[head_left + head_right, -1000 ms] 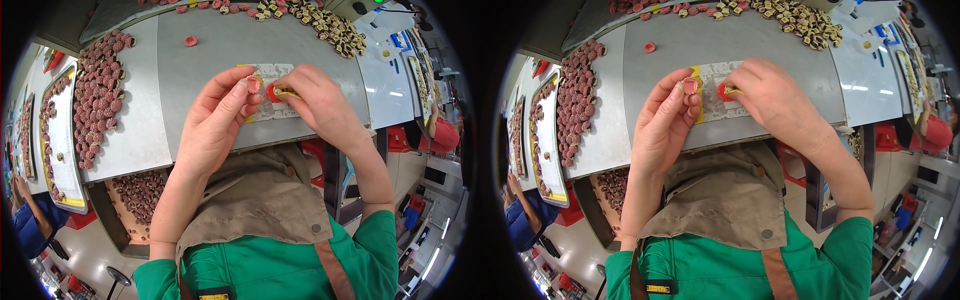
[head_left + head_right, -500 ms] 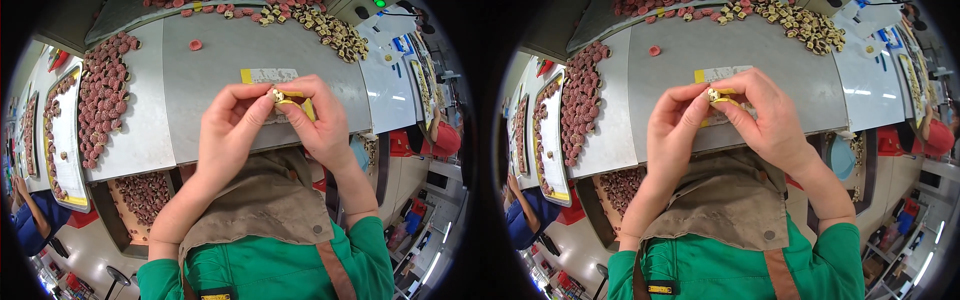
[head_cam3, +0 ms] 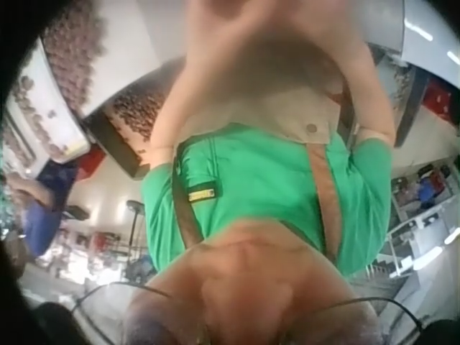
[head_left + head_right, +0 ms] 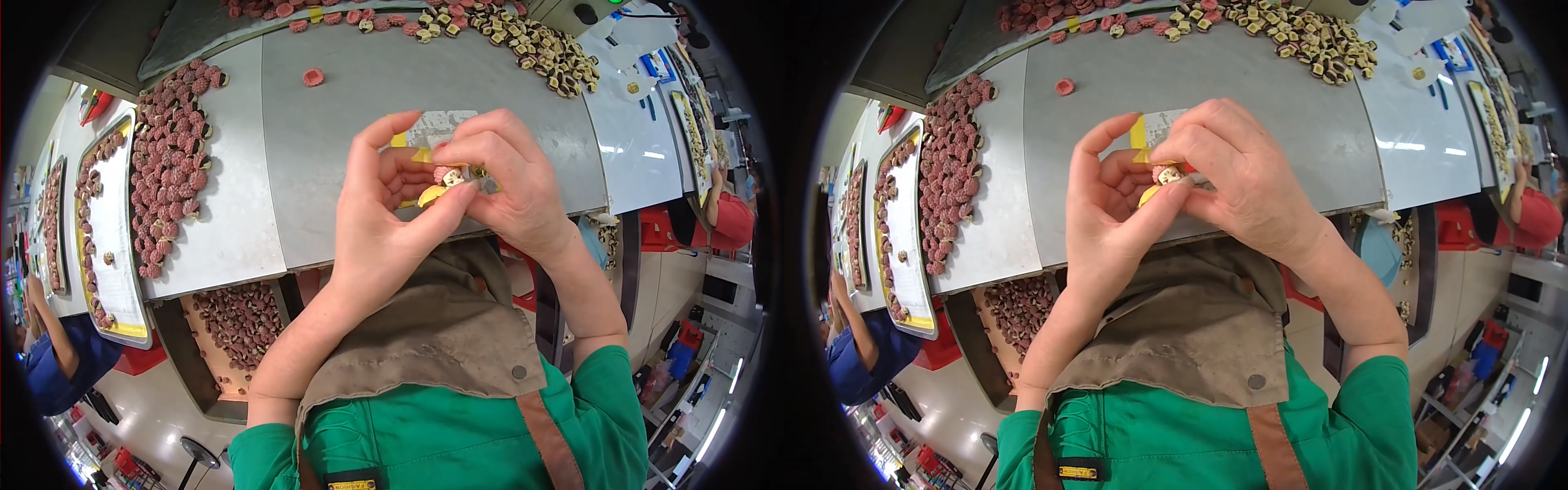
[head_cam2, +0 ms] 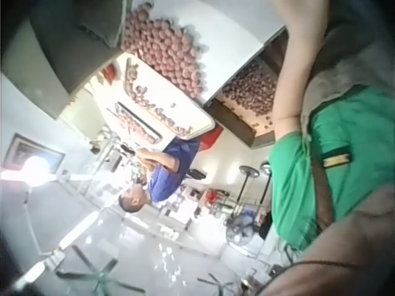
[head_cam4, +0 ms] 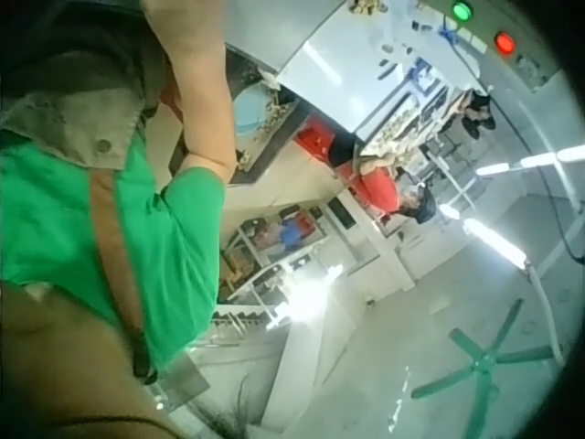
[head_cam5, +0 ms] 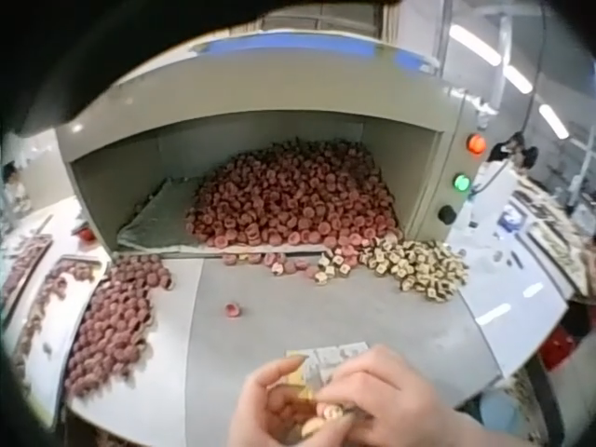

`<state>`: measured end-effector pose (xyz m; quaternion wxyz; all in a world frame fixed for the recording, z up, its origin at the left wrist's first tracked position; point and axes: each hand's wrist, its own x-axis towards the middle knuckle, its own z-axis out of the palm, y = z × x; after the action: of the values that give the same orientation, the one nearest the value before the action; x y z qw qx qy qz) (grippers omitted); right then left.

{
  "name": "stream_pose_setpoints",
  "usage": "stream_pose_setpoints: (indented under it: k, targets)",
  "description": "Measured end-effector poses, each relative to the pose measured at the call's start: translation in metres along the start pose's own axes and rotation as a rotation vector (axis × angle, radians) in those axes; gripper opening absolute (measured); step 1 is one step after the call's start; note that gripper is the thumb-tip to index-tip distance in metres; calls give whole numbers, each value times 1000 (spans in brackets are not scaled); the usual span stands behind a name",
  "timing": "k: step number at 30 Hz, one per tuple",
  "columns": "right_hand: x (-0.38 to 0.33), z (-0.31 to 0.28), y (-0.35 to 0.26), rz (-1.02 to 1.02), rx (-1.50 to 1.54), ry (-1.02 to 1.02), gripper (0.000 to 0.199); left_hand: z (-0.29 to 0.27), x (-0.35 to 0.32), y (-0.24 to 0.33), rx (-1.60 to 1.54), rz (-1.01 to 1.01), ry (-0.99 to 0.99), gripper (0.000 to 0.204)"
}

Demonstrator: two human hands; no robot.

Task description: The person assembles small decorative food pieces by dipping components into adhesive, pressing the parts together by hand, and placing the assembled items onto a tray.

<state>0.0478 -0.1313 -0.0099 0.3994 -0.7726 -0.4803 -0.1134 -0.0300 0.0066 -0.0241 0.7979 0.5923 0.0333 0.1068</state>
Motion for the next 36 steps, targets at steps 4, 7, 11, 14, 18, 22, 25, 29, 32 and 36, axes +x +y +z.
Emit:
stream_pose_setpoints:
  k: [4,7,11,14,18,22,25,29,32,36]
  targets:
    - [-2,3,3,-1,8,13,29,-3,2,-2,36,-52,-53,48]
    - [-3,4,5,-16,-38,43,29,-1,4,0,63,-76,-70,44]
    - [-6,4,1,-44,-99,60,31,2,2,-2,63,-68,-41,41]
    - [-7,6,-1,-25,-94,85,33,7,1,0,57,-37,-10,43]
    - [-7,4,-5,50,9,93,30,10,0,4,58,-48,-14,45]
    - [-6,-1,-4,3,20,61,31,11,1,7,80,-27,-32,47]
    - [1,-6,-11,-29,9,-35,28,-4,-7,19,206,-40,30,41]
    - [-7,-40,26,123,-149,23,25,-122,-8,64,668,236,506,22]
    - [-9,-80,75,305,-247,83,23,-268,-31,101,1243,333,741,27]
    - [5,-89,115,276,-361,50,20,-374,-66,113,1614,104,637,32]
